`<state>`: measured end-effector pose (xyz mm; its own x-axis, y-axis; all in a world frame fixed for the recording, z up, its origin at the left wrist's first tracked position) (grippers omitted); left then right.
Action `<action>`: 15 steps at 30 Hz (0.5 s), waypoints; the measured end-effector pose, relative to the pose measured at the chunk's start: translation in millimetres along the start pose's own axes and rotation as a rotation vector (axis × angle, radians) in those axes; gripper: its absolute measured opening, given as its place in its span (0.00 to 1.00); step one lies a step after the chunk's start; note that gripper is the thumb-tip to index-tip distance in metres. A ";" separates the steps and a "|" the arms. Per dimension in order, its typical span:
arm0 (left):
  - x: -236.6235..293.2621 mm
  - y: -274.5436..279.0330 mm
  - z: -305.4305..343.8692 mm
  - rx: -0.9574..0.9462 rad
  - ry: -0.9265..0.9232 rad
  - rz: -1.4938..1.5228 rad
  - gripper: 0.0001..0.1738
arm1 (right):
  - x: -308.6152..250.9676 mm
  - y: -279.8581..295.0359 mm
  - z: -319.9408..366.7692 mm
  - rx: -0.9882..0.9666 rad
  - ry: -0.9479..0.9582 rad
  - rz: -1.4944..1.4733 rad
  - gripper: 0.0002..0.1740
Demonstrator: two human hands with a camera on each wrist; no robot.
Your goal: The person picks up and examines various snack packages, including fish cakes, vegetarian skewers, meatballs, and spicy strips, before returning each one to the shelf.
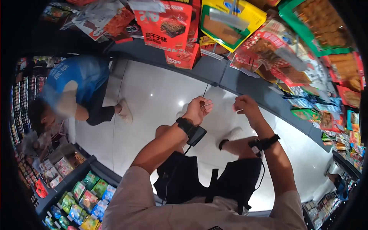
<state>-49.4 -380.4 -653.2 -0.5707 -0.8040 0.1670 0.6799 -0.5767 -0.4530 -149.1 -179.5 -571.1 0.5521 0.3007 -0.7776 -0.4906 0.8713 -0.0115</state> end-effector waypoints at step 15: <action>-77.5 -53.7 -187.7 -0.341 -0.041 -0.926 0.18 | 132.7 133.8 -174.9 0.352 0.561 -0.262 0.10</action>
<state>-128.1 -259.9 -806.2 -0.7895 -0.0648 0.6103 -0.1999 -0.9130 -0.3556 -259.4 -90.9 -785.8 0.1452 -0.0988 -0.9845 -0.0903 0.9895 -0.1126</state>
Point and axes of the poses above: each hand's wrist, its own z-axis away from the middle knuckle, its own y-axis out of the back of the hand, x = y × z, the point moved 7 cm from there along -z, towards the middle knuckle, and after that the axes turned 5 degrees about y, right-handed, at the moved point
